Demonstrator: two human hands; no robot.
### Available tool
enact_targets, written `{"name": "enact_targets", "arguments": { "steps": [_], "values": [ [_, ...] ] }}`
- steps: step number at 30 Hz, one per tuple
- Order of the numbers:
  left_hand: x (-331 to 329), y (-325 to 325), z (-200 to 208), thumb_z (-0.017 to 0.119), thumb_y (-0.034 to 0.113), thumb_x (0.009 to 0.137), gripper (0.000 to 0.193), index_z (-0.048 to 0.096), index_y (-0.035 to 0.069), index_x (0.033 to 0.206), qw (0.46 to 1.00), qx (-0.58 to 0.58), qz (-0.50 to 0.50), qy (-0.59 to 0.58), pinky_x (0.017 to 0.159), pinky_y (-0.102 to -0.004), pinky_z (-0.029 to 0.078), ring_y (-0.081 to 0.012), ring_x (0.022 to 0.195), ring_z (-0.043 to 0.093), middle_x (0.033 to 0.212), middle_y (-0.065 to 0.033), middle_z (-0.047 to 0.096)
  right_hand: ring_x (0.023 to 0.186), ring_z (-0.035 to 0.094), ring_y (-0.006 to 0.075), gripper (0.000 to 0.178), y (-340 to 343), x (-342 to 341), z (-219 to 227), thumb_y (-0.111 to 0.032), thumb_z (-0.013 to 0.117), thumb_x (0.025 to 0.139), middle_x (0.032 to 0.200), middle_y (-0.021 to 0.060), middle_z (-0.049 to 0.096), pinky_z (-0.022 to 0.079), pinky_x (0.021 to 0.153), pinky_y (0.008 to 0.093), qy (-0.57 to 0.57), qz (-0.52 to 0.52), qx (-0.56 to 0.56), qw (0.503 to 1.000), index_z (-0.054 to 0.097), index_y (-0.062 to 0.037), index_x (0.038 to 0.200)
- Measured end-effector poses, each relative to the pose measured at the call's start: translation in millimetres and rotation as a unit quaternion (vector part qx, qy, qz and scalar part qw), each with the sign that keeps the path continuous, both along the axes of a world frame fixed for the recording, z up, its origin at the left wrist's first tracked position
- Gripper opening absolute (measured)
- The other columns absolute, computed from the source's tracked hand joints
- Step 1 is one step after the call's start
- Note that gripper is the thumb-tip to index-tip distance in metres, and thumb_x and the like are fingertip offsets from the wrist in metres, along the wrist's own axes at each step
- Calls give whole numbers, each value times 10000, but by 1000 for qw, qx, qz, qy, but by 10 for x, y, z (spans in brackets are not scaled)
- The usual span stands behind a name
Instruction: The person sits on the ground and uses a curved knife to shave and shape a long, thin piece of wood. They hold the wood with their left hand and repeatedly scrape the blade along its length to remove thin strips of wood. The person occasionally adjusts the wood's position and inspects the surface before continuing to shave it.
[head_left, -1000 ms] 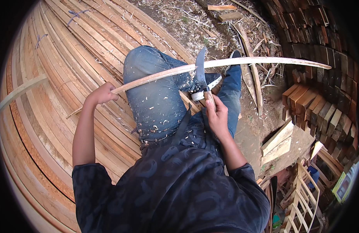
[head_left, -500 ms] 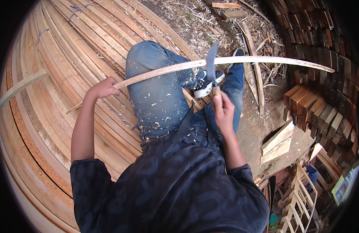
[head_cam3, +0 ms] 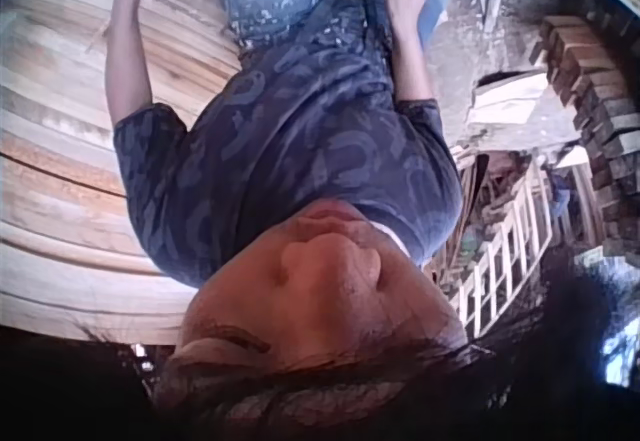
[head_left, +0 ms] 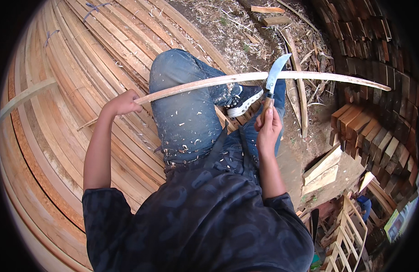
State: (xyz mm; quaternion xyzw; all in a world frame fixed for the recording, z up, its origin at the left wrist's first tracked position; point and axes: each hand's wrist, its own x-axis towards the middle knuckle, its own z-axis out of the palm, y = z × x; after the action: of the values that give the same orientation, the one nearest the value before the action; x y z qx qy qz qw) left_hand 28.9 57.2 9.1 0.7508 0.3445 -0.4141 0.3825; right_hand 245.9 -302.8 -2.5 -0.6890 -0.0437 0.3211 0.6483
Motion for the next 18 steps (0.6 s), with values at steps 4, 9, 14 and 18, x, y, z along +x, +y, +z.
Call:
{"name": "enact_targets", "arguments": {
  "steps": [4,9,14,18],
  "values": [
    [-81,-38,-22,667,197,594,280,566,-52,675,998,16,34,-41,525,-313,419,-163,560,517,567,-74,520,664,500,91,307,5,-284,37,-178,560,910,775,18,572,419,607,245,-114,258,-79,956,574,40,1127],
    [-120,4,-127,669,192,599,300,575,-56,739,999,15,29,-42,543,-317,430,-167,583,525,609,-77,537,553,388,32,292,-171,-82,-301,-171,496,950,658,-28,466,314,488,193,-12,22,-28,999,560,43,1137],
    [55,-18,106,687,204,610,366,583,-44,858,999,-17,9,39,591,-316,453,-182,686,565,735,-104,588,548,417,37,271,-227,-129,111,-172,480,955,649,-11,479,334,496,191,-94,187,-110,972,541,13,1143],
    [-136,-37,-78,662,193,612,303,590,-64,756,996,39,29,-69,551,-310,441,-174,595,547,618,-94,563,508,382,35,265,-363,299,188,-215,448,971,688,-1,485,319,443,192,-59,-9,-48,997,501,8,1104]
  ]
}}
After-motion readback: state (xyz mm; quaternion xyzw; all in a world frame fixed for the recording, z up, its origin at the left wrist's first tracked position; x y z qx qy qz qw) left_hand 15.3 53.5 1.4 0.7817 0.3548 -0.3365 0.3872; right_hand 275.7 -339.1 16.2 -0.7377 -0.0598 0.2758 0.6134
